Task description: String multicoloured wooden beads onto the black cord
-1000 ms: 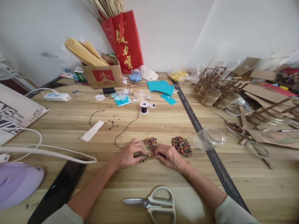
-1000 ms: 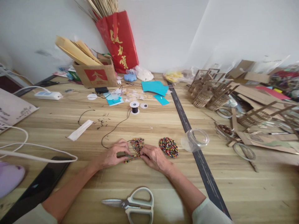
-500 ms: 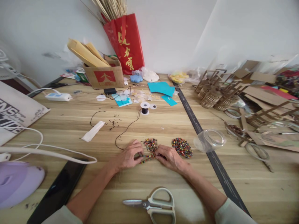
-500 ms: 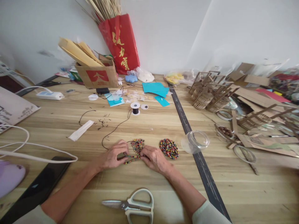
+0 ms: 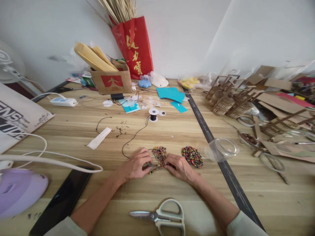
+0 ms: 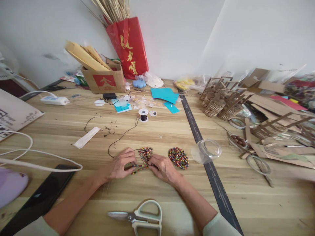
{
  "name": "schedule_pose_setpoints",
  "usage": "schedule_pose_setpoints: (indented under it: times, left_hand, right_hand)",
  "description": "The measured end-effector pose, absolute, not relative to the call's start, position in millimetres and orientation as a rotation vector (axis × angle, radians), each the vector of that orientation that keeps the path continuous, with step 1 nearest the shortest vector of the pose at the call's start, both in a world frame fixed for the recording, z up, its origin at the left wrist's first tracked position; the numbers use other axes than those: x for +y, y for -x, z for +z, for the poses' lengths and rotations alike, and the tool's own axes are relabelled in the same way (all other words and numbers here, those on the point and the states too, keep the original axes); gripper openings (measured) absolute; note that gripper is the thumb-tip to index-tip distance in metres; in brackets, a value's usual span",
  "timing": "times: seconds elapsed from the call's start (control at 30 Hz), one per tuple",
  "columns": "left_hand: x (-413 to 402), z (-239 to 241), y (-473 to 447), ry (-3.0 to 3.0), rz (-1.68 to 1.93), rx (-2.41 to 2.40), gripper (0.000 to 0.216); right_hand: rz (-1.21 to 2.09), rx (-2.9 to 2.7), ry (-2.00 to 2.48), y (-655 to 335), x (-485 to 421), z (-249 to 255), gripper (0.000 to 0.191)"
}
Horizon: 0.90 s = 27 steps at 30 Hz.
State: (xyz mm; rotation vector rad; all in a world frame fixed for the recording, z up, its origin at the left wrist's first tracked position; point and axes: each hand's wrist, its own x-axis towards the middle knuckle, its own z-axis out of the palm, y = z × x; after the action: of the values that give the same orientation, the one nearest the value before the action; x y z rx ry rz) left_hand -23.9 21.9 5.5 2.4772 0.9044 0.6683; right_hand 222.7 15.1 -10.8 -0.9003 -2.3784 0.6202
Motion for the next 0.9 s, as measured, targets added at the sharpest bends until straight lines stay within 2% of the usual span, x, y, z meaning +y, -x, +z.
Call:
schedule_pose_setpoints:
  times: [0.9]
  left_hand:
    - [36, 7, 41, -2.267, 0.561, 0.903, 0.010]
  right_hand:
    - [0.640, -2.391, 0.901, -223, 15, -9, 0.010]
